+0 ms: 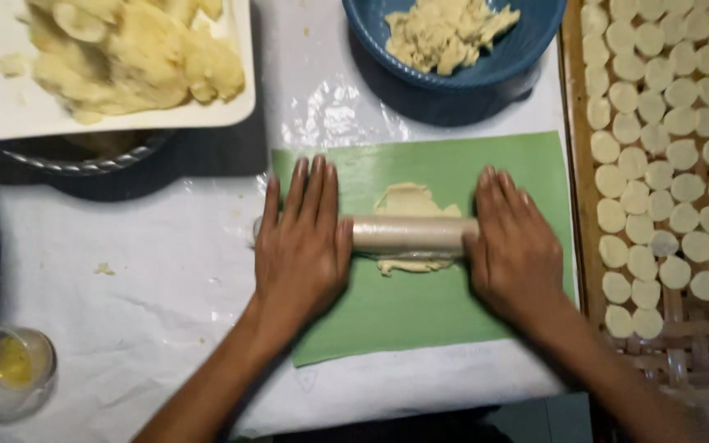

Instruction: Picking up small dough circles and placing them on a tray, then rolling out fresh dough with a rolling pin

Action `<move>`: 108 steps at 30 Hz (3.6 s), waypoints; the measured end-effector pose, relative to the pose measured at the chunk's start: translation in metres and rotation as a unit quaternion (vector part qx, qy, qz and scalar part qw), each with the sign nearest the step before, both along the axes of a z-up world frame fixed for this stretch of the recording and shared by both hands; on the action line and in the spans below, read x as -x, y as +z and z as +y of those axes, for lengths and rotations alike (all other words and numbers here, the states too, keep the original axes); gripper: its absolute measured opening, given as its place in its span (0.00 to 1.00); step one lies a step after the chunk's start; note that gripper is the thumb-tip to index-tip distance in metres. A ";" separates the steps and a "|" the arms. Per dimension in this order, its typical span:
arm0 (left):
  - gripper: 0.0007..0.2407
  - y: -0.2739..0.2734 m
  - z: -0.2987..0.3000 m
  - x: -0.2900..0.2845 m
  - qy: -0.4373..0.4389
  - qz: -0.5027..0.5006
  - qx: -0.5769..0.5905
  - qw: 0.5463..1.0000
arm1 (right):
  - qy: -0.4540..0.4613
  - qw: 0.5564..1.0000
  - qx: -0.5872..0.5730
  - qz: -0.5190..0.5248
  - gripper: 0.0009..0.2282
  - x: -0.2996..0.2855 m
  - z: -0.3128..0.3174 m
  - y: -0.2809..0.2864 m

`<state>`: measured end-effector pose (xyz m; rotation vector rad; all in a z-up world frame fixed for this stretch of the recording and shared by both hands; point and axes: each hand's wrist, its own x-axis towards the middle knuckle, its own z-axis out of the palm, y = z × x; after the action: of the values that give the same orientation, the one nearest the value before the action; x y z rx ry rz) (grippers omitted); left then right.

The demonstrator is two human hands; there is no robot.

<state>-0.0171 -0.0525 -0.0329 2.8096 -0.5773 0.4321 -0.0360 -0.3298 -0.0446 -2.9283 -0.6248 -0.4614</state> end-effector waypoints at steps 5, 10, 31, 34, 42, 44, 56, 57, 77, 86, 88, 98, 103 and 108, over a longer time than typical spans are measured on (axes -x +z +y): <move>0.28 0.003 -0.006 -0.084 0.020 0.121 -0.010 0.992 | -0.005 0.997 -0.042 0.058 0.21 -0.073 0.000 0.019; 0.29 0.002 -0.008 -0.109 0.001 0.140 0.024 0.990 | -0.014 0.990 -0.105 0.096 0.18 -0.085 0.005 0.029; 0.24 0.041 0.006 -0.003 -0.074 0.151 0.056 0.984 | 0.003 0.989 -0.087 0.118 0.21 0.002 0.008 0.041; 0.23 0.037 -0.002 -0.037 -0.052 0.106 0.090 0.989 | -0.084 0.976 -0.148 0.135 0.19 -0.027 0.016 0.065; 0.24 0.015 -0.013 -0.058 0.024 0.055 0.087 0.994 | -0.061 0.991 -0.116 -0.020 0.19 -0.050 0.025 0.029; 0.25 0.017 -0.012 -0.052 0.023 0.074 0.083 0.994 | -0.058 0.991 -0.121 0.015 0.20 -0.045 0.027 0.032; 0.28 0.006 -0.010 0.044 0.019 0.068 -0.005 0.998 | -0.077 0.992 -0.082 0.061 0.28 0.040 0.034 0.017; 0.27 0.003 -0.010 0.056 0.023 0.052 0.001 0.998 | -0.079 0.990 -0.097 0.069 0.27 0.052 0.035 0.016; 0.29 0.018 -0.013 0.014 0.001 0.098 -0.014 0.995 | -0.071 0.986 -0.065 0.133 0.30 0.012 0.018 0.026; 0.30 0.010 -0.006 0.079 0.006 0.120 -0.032 0.992 | -0.022 0.993 -0.048 0.108 0.27 0.066 0.005 0.012; 0.31 0.012 -0.007 0.034 0.010 0.132 -0.028 0.991 | -0.013 0.992 -0.042 0.118 0.27 0.020 0.003 0.019; 0.30 0.016 -0.008 0.023 -0.005 0.107 -0.030 0.994 | -0.040 0.987 -0.073 0.141 0.31 0.018 0.014 0.029; 0.31 0.006 0.003 0.061 -0.042 0.092 -0.027 0.995 | -0.017 0.988 -0.075 0.133 0.27 0.033 0.009 0.028; 0.21 0.023 0.005 0.057 -0.045 0.057 0.005 0.997 | -0.032 0.991 -0.107 0.075 0.23 0.020 0.015 0.037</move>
<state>-0.0738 -0.0479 -0.0096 2.7643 -0.6707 0.2554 -0.0563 -0.3152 -0.0074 -2.7533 -0.4337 -0.2908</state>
